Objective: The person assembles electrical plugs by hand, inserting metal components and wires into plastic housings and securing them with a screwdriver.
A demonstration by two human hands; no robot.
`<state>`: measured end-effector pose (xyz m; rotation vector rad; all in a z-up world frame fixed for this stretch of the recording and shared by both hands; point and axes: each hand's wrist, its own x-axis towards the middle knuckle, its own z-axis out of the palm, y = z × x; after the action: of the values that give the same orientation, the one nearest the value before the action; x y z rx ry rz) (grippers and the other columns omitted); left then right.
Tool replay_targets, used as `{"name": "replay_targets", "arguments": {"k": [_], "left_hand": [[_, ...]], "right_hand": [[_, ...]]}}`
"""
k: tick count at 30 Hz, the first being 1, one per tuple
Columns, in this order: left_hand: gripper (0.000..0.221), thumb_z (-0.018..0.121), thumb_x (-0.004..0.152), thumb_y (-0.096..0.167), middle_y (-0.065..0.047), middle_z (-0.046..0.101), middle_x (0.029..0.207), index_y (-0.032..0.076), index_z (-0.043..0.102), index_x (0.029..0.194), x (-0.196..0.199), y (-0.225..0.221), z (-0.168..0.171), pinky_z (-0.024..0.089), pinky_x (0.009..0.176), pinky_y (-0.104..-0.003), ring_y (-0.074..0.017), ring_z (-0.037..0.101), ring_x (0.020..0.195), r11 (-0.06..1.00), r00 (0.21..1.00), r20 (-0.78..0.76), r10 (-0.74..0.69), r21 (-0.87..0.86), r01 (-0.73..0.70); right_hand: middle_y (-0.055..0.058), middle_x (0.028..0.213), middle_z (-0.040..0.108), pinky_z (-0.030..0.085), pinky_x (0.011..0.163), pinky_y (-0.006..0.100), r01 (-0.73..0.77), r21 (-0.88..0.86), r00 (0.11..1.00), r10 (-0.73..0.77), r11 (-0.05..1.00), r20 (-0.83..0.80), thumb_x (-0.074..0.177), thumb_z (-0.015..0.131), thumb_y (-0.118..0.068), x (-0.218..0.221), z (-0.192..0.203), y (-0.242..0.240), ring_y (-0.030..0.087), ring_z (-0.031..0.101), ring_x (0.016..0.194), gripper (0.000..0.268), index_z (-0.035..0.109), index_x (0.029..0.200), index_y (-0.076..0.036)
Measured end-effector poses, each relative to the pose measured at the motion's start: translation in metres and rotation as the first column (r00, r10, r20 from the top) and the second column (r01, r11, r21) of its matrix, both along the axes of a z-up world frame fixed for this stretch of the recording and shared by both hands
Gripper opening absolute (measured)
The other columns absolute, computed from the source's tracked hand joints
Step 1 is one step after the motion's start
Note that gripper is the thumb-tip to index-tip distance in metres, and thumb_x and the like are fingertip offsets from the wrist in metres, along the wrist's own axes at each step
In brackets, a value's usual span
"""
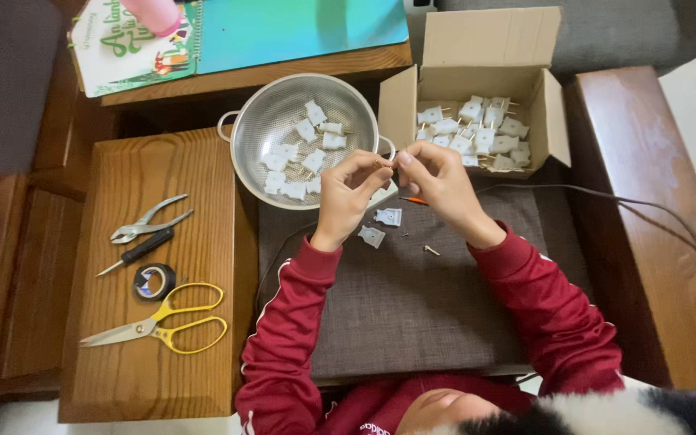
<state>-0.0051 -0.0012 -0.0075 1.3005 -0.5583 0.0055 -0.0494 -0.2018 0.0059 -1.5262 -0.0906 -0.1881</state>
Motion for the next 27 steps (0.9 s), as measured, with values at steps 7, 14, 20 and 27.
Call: {"name": "replay_targets", "arguments": {"k": [7, 14, 20, 27], "left_hand": [[0.012, 0.091, 0.109, 0.007, -0.01, 0.082, 0.106, 0.004, 0.09, 0.12, -0.004, -0.001, 0.006, 0.073, 0.088, -0.035, -0.0146, 0.085, 0.087, 1.0, 1.0, -0.012, -0.011, -0.018, 0.011], [0.012, 0.091, 0.109, 0.01, -0.008, 0.081, 0.107, 0.004, 0.09, 0.12, -0.008, -0.003, 0.005, 0.071, 0.089, -0.035, -0.0141, 0.084, 0.086, 1.0, 0.999, -0.036, 0.012, 0.007, -0.011], [0.012, 0.091, 0.109, 0.01, -0.008, 0.081, 0.108, 0.004, 0.09, 0.12, -0.006, -0.004, 0.01, 0.071, 0.089, -0.034, -0.0148, 0.085, 0.087, 1.0, 0.999, -0.03, 0.019, 0.005, -0.018], [0.013, 0.091, 0.109, 0.011, -0.007, 0.082, 0.107, 0.004, 0.09, 0.12, -0.007, -0.003, 0.005, 0.071, 0.091, -0.034, -0.0137, 0.084, 0.087, 0.999, 0.999, -0.038, 0.037, 0.017, -0.036]], "right_hand": [[0.008, 0.076, 0.074, 0.05, 0.049, 0.023, 0.033, 0.028, 0.999, -0.032, 0.999, -0.042, 0.124, 0.071, -0.024, -0.003, 0.018, 0.004, 0.009, 0.064, 0.062, 0.025, 0.083, 0.113, -0.006], [0.011, 0.081, 0.076, 0.05, 0.046, 0.022, 0.015, 0.067, 0.998, -0.011, 0.998, -0.06, 0.123, 0.071, -0.021, -0.004, 0.009, 0.005, 0.011, 0.064, 0.064, 0.024, 0.083, 0.11, -0.004], [0.011, 0.082, 0.074, 0.05, 0.047, 0.022, 0.015, 0.076, 0.999, -0.012, 0.997, -0.041, 0.123, 0.072, -0.022, -0.007, 0.027, 0.002, 0.011, 0.063, 0.065, 0.025, 0.082, 0.109, -0.004], [0.006, 0.068, 0.061, 0.048, 0.046, 0.022, 0.004, 0.067, 0.999, -0.002, 0.998, -0.034, 0.123, 0.073, -0.022, -0.014, 0.045, 0.007, 0.01, 0.056, 0.054, 0.03, 0.081, 0.101, -0.004]]}}
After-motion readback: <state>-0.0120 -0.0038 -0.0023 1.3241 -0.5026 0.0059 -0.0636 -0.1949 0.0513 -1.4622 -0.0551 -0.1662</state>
